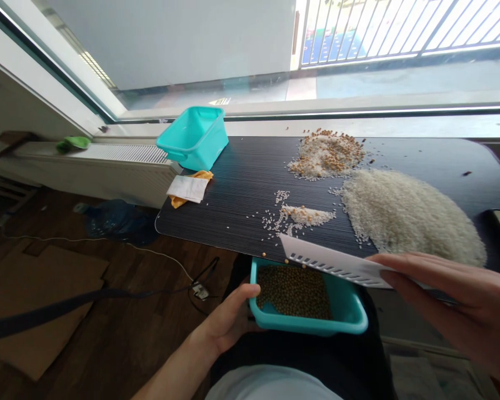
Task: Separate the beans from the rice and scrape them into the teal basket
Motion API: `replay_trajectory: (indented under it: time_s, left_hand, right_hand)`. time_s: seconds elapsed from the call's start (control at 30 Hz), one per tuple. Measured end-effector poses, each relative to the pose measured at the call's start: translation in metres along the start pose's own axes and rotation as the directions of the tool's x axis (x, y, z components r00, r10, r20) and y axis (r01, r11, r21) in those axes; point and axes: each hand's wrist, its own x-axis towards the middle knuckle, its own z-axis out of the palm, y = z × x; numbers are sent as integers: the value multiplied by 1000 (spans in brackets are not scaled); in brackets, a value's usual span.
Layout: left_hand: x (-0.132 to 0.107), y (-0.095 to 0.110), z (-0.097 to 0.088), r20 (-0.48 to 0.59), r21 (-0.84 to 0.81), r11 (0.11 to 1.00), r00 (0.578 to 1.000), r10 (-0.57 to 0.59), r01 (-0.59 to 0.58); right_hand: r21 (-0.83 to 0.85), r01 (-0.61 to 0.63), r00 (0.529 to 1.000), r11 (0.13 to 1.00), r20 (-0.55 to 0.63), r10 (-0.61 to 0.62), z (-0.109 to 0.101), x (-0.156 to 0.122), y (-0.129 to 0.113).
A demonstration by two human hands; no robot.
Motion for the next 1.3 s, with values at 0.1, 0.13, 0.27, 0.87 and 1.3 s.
replay_trajectory:
  time_s: [0.1,0.13,0.27,0.87,1.3]
  left_hand:
    - [-1,1,-1,18,12,1000,1000,1,-1]
    - [-2,1,-2,19,13,1000,1000,1,-2]
    - [-5,3,-6,13,-12,1000,1000,10,-10]
    - [-5,-1,-11,-2,-26,999,1000,25,-25]
    - [9,-9,5,142,-39,999,990,-14,19]
  right_hand:
    - [31,23,1000,999,14,-23,4,2,-7]
    - [29,25,1000,999,0,-25,6,3,-8]
    - [37,5,1000,999,-22,-4,19,16,-14]
    - [-209,-131,980,969,-178,94,-1,14,7]
    - [-154,-1,994,988,-106,-15,-1,30,5]
